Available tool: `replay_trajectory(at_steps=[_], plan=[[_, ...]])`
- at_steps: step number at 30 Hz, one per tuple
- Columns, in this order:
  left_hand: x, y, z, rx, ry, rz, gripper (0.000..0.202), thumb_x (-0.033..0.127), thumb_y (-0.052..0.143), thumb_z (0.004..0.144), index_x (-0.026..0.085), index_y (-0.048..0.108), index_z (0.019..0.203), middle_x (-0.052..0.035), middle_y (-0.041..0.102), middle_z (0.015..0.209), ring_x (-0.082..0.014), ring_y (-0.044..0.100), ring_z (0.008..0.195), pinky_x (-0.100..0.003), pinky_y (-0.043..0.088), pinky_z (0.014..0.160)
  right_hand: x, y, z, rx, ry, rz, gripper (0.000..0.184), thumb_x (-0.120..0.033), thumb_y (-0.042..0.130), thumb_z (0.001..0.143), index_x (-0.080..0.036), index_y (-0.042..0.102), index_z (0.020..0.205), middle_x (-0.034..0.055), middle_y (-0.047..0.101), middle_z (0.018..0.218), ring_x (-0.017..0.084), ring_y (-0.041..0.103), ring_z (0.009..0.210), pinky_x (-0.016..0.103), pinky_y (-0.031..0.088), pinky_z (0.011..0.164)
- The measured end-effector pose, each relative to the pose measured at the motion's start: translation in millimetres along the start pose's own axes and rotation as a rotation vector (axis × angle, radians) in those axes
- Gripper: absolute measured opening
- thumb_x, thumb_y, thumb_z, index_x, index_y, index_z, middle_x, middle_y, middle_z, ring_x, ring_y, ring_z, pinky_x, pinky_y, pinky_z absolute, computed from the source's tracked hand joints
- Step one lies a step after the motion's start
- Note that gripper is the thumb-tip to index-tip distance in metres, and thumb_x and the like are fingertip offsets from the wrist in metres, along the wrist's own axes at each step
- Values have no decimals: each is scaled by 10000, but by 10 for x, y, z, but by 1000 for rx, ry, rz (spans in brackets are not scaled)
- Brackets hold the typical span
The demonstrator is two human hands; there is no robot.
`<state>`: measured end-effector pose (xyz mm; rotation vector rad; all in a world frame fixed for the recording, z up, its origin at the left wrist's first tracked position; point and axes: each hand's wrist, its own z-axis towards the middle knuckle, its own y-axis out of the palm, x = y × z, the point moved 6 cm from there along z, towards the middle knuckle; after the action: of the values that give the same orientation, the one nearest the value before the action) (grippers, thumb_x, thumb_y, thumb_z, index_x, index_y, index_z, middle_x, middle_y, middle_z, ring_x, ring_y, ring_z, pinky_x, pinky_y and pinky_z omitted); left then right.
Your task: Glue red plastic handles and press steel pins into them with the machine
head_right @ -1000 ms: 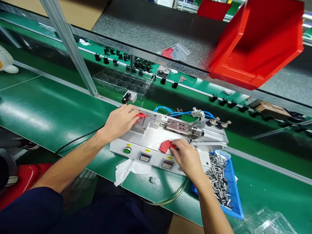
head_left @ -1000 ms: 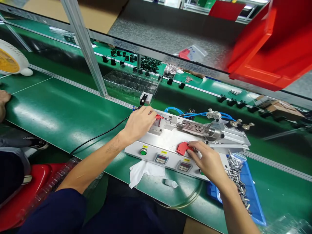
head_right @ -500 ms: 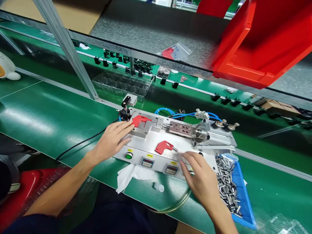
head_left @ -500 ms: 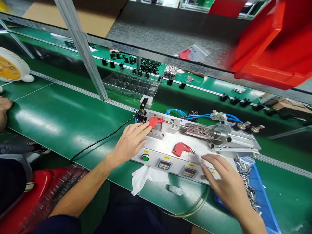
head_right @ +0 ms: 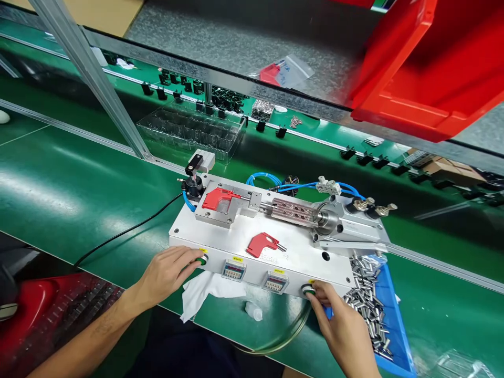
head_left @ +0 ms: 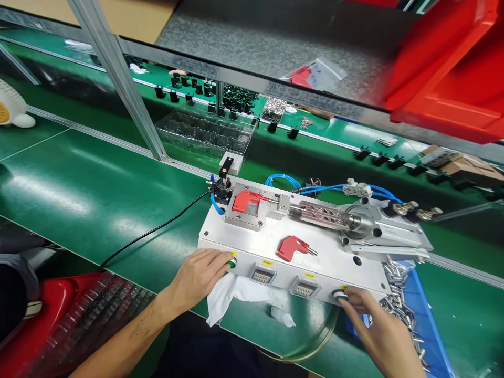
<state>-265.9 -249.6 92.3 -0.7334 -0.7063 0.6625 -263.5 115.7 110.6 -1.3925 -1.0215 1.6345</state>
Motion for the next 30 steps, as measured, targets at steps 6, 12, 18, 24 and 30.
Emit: replay_trajectory(at_steps=[6,12,18,24,30], plan=[[-28,-82,-5,-13,-57,-78,180,218,464,1086,201,635,1034,7,725,771,-153,690,639,-279,512,611,-68,-14,-59,29,42,-56,224,-487,513,955,-277,592,961,44,765,750,273,761,641,343,558,552],[361,-134,313,3,51,-242,124,204,513,1063,201,634,1088,-57,744,947,-197,706,829,-324,567,749,-211,7,-171,71,44,-156,231,-447,491,970,-246,587,1031,54,740,740,271,724,603,332,496,510],[798,240,727,-143,181,-67,498,140,587,986,175,463,1467,-209,503,1573,-337,527,1424,-514,501,1130,-228,53,-248,58,63,-55,212,-422,507,960,-241,539,1067,49,723,776,241,718,640,329,528,567],[809,458,884,-258,226,-63,337,64,572,976,169,528,1293,-178,601,1411,-310,625,1283,-480,559,1052,-201,123,-337,37,115,12,195,-387,516,949,-241,487,1076,48,729,817,224,719,656,317,519,573],[628,66,465,-186,220,-275,323,192,679,961,237,552,1254,-139,625,1305,-319,651,1200,-483,603,981,-191,143,-377,-6,122,-7,176,-352,520,971,-224,470,1080,73,737,881,235,739,730,316,514,613]])
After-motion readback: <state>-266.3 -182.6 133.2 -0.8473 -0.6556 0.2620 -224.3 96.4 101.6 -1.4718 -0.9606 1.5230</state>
